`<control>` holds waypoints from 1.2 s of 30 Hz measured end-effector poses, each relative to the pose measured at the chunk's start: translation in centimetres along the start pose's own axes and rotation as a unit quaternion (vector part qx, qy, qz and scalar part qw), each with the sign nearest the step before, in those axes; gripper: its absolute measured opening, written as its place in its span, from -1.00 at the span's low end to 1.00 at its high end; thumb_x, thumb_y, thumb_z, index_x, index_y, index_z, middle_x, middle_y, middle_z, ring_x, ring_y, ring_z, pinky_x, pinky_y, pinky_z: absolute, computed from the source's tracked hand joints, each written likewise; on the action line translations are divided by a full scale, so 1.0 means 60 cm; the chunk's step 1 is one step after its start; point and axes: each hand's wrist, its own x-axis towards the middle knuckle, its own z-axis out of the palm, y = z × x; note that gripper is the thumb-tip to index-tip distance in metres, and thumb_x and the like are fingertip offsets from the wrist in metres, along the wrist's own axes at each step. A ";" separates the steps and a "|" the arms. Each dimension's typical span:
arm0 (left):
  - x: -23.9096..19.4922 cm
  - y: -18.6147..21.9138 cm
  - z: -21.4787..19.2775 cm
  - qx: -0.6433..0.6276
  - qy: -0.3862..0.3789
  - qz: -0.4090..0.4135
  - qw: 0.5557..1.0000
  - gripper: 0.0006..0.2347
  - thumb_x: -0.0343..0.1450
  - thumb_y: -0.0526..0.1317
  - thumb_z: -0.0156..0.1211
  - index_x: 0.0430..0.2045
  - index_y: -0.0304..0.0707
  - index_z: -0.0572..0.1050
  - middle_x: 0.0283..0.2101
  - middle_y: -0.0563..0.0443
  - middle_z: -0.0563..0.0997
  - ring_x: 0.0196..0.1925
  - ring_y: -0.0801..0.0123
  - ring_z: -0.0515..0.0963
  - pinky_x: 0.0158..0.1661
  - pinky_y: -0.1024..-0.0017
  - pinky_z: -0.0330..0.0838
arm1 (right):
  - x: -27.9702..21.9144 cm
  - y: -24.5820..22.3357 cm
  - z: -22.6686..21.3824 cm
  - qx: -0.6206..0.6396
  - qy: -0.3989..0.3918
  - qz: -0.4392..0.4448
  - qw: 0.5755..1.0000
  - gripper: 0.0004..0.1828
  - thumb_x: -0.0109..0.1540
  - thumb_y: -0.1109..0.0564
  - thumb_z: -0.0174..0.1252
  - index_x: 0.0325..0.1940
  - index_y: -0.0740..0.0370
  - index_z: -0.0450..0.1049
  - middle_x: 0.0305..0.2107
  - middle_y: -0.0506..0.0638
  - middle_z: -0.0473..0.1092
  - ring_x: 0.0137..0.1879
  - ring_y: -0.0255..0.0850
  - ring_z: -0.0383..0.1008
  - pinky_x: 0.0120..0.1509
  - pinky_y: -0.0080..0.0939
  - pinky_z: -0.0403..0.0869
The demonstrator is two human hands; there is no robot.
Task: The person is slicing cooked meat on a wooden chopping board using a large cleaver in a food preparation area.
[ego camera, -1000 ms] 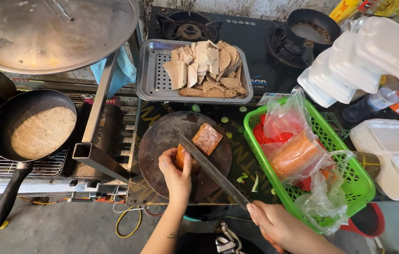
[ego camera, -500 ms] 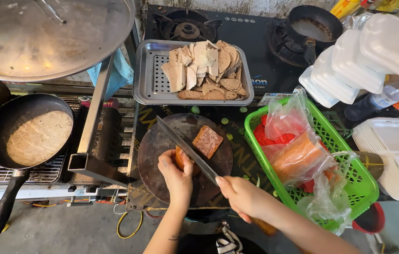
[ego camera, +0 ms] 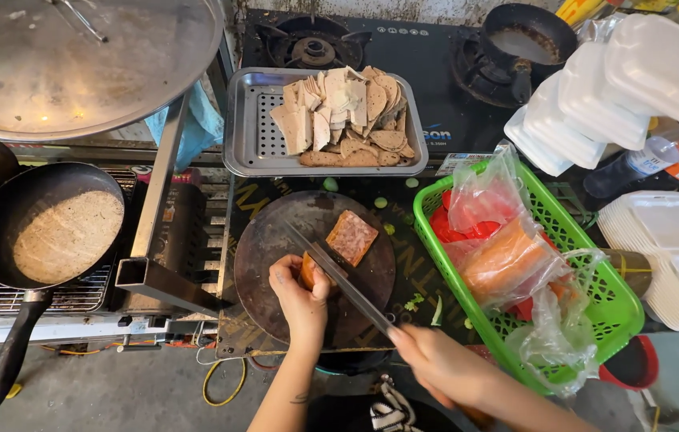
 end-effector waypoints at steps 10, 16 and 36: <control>0.017 0.014 -0.008 0.020 -0.028 -0.033 0.999 -0.75 0.42 -0.08 0.09 -0.20 -0.27 0.35 -0.10 -0.08 0.39 0.03 0.13 0.35 0.00 0.20 0.30 | 0.025 -0.096 -0.018 -0.053 -0.014 0.027 0.998 -0.41 0.49 -0.21 -0.44 -0.19 0.14 0.43 -0.93 -0.12 0.13 -0.78 -0.28 0.11 -0.26 -0.29 0.40; 0.029 0.005 -0.012 0.021 -0.032 -0.006 0.999 -0.72 0.35 -0.21 0.29 -0.14 -0.21 0.37 -0.19 -0.24 0.44 -0.11 -0.23 0.48 -0.01 -0.01 0.40 | 0.137 -0.055 0.007 0.015 0.066 -0.047 0.997 -0.25 0.43 -0.41 -0.35 0.09 0.28 0.46 -0.85 0.06 0.36 -0.84 -0.18 0.31 -0.81 -0.31 0.31; 0.034 -0.024 -0.024 0.038 -0.073 0.063 0.995 -0.73 0.41 -0.09 0.16 -0.19 -0.29 0.34 -0.12 -0.10 0.38 -0.03 0.12 0.37 0.03 0.22 0.29 | 0.106 -0.043 0.025 0.012 0.022 -0.017 1.000 -0.40 0.51 -0.21 -0.44 -0.26 0.26 0.30 -0.87 0.00 0.14 -0.78 -0.17 0.17 -0.58 -0.20 0.34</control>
